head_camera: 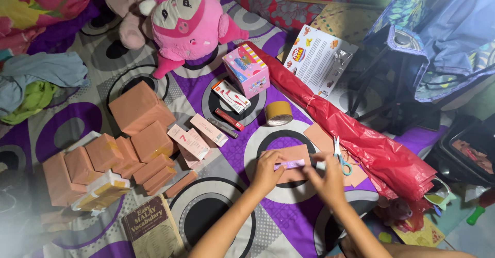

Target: The person wraps small rectangular boxes using brown paper, tape, and scissors. They fold the paper around each box, apply tape to seal the edges, and trim excess paper with scissors. The wrapped boxes are placed aside as the process continues.

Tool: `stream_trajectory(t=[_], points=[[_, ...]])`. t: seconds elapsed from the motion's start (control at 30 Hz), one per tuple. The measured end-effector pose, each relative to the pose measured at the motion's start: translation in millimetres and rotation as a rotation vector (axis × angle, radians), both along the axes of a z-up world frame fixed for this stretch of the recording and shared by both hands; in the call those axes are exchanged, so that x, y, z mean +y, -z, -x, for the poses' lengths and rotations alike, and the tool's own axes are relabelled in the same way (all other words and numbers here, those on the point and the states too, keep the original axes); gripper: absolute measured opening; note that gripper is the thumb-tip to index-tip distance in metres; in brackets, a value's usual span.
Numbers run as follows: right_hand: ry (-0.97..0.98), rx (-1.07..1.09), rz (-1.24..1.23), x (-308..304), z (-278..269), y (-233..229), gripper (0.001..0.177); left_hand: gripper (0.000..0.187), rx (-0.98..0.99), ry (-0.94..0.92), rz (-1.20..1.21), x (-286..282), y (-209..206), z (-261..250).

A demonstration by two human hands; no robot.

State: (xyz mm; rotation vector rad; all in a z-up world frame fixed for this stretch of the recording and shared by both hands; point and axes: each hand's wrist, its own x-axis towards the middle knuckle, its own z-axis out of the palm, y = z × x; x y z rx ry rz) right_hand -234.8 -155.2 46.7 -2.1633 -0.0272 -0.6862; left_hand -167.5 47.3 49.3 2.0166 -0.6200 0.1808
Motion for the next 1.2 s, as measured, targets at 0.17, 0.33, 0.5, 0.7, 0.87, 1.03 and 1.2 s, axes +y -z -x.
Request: stream_trajectory(t=[0.17, 0.33, 0.5, 0.7, 0.87, 1.03, 1.2], points=[[-0.140, -0.107, 0.408, 38.1, 24.3, 24.2, 0.050, 0.013, 0.011, 0.015, 0.078, -0.1, 28.9, 0.2], [-0.167, -0.152, 0.422, 38.4, 12.4, 42.2, 0.056, 0.014, 0.019, -0.008, 0.053, -1.9, 49.5, -1.9], [-0.180, -0.188, 0.413, 36.9, -1.7, 40.0, 0.056, 0.012, 0.027, 0.006, 0.062, -0.4, 49.3, -4.7], [-0.180, -0.185, 0.386, 33.8, -11.4, 26.7, 0.045, 0.014, -0.067, 0.075, 0.015, 8.0, 22.4, -5.6], [-0.244, -0.158, 0.367, 30.4, -23.2, 18.5, 0.047, 0.026, 0.037, 0.137, -0.041, 13.7, 10.9, -2.5], [-0.235, 0.027, 0.248, 25.8, -38.5, 20.9, 0.051, 0.013, -0.003, 0.101, 0.003, 9.0, 27.5, -8.3], [-0.246, 0.156, 0.168, 19.4, -47.1, 19.9, 0.061, 0.021, 0.107, 0.043, 0.096, 5.1, 39.0, -11.6]])
